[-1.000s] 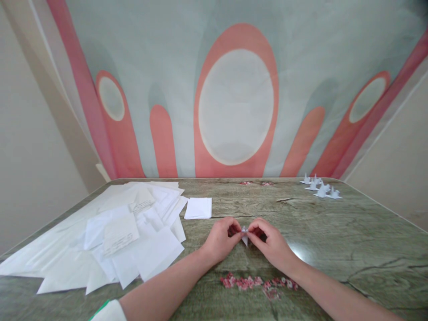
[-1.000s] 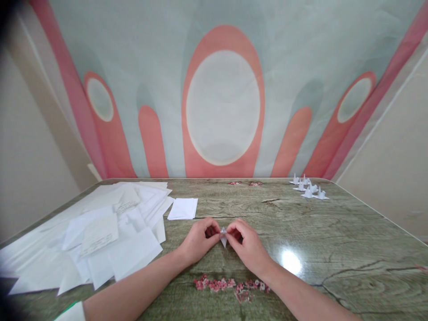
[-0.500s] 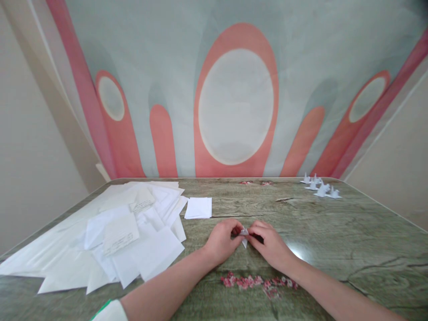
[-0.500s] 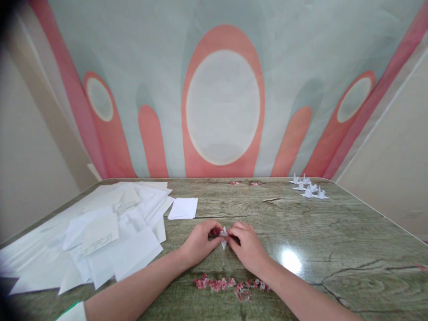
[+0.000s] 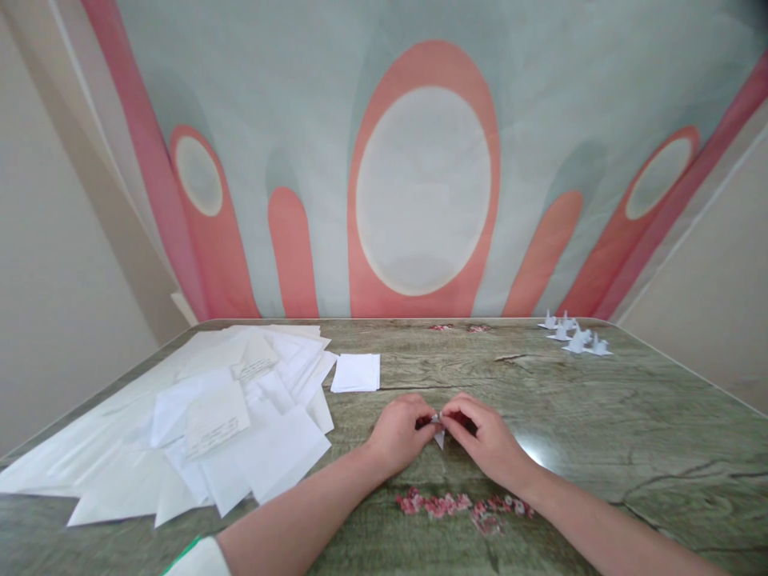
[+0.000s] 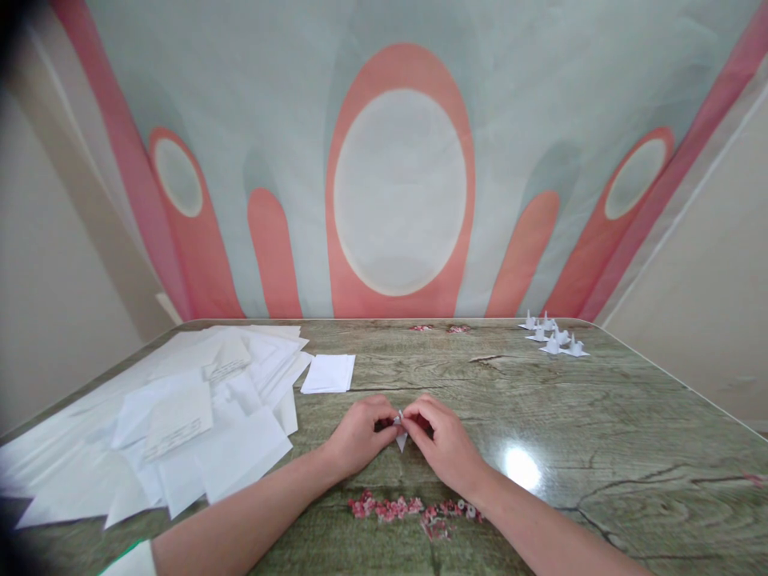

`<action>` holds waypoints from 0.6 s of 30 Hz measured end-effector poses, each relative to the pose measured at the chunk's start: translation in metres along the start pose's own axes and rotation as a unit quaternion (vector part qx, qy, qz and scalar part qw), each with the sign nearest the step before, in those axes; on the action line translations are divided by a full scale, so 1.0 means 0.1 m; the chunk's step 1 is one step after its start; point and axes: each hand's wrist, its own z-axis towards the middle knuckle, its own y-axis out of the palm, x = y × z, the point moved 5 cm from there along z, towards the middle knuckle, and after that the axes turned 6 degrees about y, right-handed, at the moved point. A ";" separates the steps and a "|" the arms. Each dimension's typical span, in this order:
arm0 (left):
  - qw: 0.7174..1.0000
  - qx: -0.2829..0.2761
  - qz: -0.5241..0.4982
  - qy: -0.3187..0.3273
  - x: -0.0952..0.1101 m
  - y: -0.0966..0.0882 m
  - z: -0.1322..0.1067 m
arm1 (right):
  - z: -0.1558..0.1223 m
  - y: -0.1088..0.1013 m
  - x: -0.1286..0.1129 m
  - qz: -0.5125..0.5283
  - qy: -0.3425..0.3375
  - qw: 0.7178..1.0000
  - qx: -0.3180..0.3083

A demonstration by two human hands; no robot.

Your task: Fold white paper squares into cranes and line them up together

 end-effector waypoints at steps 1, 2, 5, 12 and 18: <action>1.000 0.001 -0.002 -0.002 0.00 0.00 0.00 | 0.00 0.00 0.00 0.000 -0.002 1.000 -0.001; 1.000 0.002 -0.004 -0.004 0.00 0.00 0.00 | 0.00 0.01 -0.01 -0.001 -0.005 1.000 -0.002; 1.000 0.005 -0.008 -0.009 -0.01 0.00 0.00 | 0.01 0.02 -0.01 -0.005 -0.009 1.000 -0.006; 0.999 0.020 -0.043 -0.026 -0.01 0.00 0.00 | 0.01 0.00 0.00 0.005 0.000 1.000 -0.004; 0.995 0.030 -0.077 -0.056 -0.04 -0.02 0.01 | 0.03 -0.01 0.04 0.022 0.021 1.000 -0.005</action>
